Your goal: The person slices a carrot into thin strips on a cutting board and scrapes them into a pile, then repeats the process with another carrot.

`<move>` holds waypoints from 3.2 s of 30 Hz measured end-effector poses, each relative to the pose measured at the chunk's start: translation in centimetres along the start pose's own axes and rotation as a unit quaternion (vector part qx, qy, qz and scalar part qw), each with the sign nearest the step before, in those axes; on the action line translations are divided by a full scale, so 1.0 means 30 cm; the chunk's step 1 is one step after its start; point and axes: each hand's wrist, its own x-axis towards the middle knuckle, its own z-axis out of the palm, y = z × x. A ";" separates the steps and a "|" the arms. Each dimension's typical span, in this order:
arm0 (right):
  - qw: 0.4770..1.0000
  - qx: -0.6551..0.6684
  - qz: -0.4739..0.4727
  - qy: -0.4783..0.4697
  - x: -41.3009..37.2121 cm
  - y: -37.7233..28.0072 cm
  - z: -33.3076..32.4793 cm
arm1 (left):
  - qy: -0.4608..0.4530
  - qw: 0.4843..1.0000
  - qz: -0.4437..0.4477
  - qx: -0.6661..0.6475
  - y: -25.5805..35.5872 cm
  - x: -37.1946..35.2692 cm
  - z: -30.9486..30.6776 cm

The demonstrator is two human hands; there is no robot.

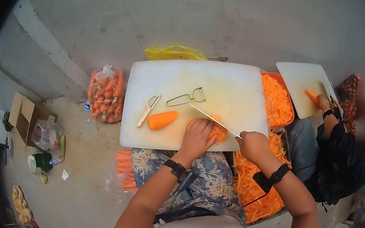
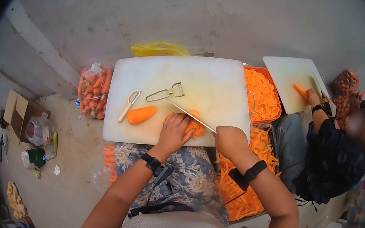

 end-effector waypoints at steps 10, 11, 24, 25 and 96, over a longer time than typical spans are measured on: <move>0.997 0.065 0.029 -0.002 0.103 -0.032 0.042 | 0.003 1.000 0.013 0.011 0.001 0.015 0.001; 0.997 0.070 0.031 0.003 0.101 -0.031 0.046 | 0.005 1.000 0.013 0.010 0.002 0.009 -0.001; 0.997 0.052 0.013 0.054 -0.063 0.047 0.014 | 0.014 1.000 0.023 -0.010 -0.008 -0.011 -0.007; 0.994 0.067 0.008 0.089 -0.069 0.039 0.016 | 0.013 0.999 0.031 0.003 -0.004 -0.016 -0.014; 0.999 0.014 0.040 0.020 0.095 -0.023 0.116 | 0.001 0.999 0.032 -0.039 -0.059 -0.018 0.011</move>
